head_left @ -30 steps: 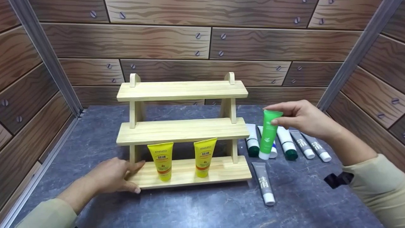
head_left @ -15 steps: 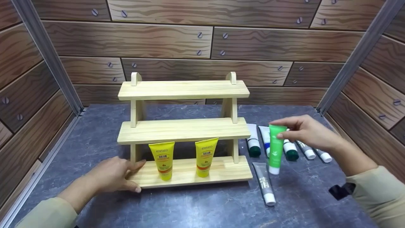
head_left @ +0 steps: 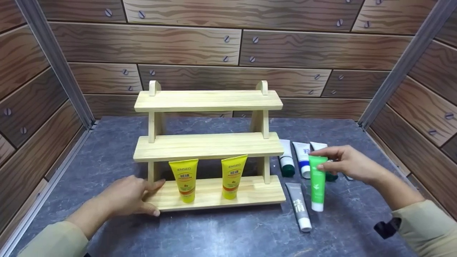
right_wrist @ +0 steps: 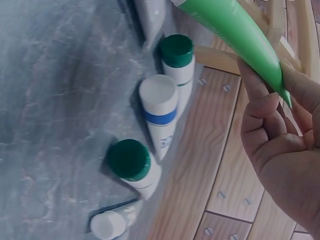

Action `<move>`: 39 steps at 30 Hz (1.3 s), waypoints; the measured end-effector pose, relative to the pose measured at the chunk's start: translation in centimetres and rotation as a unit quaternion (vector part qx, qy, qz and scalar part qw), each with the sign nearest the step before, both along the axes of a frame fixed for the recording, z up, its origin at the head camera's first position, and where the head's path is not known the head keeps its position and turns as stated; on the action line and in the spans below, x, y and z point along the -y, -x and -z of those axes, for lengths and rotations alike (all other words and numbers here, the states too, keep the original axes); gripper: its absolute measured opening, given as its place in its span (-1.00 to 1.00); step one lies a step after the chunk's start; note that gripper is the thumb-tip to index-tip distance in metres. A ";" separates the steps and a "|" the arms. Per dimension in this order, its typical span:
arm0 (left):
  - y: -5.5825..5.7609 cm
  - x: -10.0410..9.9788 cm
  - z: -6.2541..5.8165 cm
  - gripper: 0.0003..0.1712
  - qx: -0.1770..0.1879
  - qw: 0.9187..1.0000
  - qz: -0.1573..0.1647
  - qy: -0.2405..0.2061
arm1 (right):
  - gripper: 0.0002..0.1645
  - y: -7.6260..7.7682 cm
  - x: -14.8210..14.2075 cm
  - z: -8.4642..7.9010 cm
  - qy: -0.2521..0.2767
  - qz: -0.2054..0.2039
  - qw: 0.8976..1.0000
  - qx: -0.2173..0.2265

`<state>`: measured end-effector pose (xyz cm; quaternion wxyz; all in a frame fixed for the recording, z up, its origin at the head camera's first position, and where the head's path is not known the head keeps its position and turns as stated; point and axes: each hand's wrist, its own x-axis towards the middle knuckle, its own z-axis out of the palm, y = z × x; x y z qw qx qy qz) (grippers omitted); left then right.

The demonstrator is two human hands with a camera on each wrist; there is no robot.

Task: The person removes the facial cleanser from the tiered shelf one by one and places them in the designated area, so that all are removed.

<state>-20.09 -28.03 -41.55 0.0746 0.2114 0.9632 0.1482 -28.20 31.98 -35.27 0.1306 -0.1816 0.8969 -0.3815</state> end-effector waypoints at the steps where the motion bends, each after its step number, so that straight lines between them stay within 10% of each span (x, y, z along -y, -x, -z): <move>1: 0.0 0.0 0.0 0.07 0.002 1.000 0.000 0.000 | -0.41 0.0 -0.2 0.2 0.003 0.000 1.000 0.003; 39: 0.0 0.0 0.1 0.10 -0.011 1.000 0.008 0.007 | -0.46 -0.6 -3.0 7.0 0.078 -0.019 0.995 0.062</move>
